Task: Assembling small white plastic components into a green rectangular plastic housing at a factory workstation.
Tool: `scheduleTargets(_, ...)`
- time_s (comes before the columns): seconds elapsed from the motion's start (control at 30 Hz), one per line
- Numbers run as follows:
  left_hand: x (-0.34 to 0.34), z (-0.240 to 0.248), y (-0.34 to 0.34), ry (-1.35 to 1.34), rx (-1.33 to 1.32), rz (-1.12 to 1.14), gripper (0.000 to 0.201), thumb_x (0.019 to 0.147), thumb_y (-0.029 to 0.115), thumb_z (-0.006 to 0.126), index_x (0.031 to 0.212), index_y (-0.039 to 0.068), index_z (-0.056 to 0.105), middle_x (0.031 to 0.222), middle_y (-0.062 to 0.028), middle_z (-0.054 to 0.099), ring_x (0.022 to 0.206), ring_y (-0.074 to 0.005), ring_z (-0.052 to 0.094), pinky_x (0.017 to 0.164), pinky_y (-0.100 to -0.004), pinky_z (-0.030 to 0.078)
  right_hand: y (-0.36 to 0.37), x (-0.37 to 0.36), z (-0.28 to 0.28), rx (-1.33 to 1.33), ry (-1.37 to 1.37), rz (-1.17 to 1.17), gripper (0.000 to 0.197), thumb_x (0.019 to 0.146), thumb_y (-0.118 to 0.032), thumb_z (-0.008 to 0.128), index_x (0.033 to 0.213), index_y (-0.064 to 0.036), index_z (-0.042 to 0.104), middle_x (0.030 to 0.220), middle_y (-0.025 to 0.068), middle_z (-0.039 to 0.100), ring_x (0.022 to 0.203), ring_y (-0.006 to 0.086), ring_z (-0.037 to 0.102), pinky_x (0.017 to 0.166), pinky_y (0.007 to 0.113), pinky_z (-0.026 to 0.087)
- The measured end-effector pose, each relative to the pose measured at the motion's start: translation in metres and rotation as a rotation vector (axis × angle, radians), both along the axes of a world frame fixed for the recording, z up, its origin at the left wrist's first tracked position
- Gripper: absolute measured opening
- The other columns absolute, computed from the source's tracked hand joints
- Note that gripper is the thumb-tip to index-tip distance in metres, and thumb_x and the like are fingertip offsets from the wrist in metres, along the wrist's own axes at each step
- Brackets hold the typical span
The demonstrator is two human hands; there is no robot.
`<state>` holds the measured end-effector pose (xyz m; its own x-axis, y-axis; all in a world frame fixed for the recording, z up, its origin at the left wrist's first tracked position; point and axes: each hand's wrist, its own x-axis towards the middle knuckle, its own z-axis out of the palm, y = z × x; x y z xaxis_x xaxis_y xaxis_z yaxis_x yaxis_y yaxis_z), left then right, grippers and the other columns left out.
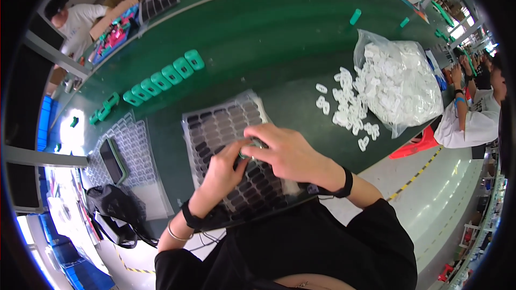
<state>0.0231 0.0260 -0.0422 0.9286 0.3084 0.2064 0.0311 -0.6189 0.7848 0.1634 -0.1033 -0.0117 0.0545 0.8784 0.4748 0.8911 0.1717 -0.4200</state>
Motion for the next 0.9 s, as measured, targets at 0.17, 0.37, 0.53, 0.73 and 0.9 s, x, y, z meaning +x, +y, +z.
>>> scheduleTargets(0.17,-0.002,0.004,-0.003,0.034,0.005,-0.008,0.039,0.074,-0.003,0.062,0.112,0.000,0.054,0.099,-0.0216,0.061,0.093,-0.0393,0.060,0.078,-0.0408,0.050,0.002,0.000,-0.007,-0.043,-0.027,0.049,0.029,0.064,0.000,0.063,0.092,-0.0092,0.065,0.108,0.0066,0.055,0.099,0.0225,0.057,0.071,0.031,0.052)
scheduleTargets(0.37,0.013,0.015,0.009,0.084,-0.066,-0.220,0.036,0.078,0.006,0.065,0.113,0.001,0.055,0.104,-0.0202,0.060,0.096,-0.0382,0.058,0.080,-0.0401,0.048,-0.017,0.007,0.001,-0.102,0.017,0.066,0.039,0.063,0.003,0.060,0.101,-0.0067,0.064,0.113,0.0107,0.054,0.099,0.0266,0.057,0.075,0.034,0.052)
scheduleTargets(0.53,0.098,0.035,0.062,-0.062,-0.037,-0.035,0.040,0.078,0.014,0.069,0.112,-0.002,0.056,0.092,-0.0122,0.063,0.079,-0.0200,0.061,0.070,-0.0310,0.050,-0.054,0.028,0.032,0.155,0.285,-0.290,0.041,0.075,0.010,0.049,0.110,-0.0052,0.061,0.114,0.0127,0.057,0.097,0.0289,0.059,0.074,0.031,0.050)
scheduleTargets(0.73,0.238,-0.013,0.139,-0.034,-0.168,0.237,0.047,0.075,0.018,0.072,0.114,-0.002,0.054,0.085,-0.0140,0.066,0.069,-0.0187,0.066,0.062,-0.0301,0.053,-0.084,0.029,0.163,0.761,0.406,-0.113,0.049,0.071,-0.013,0.068,0.118,-0.0063,0.054,0.119,0.0167,0.051,0.099,0.0271,0.055,0.073,0.033,0.049)
scheduleTargets(0.9,0.225,-0.063,0.187,-0.123,0.089,0.350,0.057,0.077,0.032,0.071,0.121,0.001,0.053,0.104,-0.0211,0.062,0.099,-0.0315,0.062,0.085,-0.0399,0.049,-0.095,0.028,0.232,0.762,0.206,-0.096,0.044,0.074,-0.015,0.065,0.117,-0.0102,0.055,0.114,0.0134,0.052,0.101,0.0281,0.051,0.079,0.038,0.047)
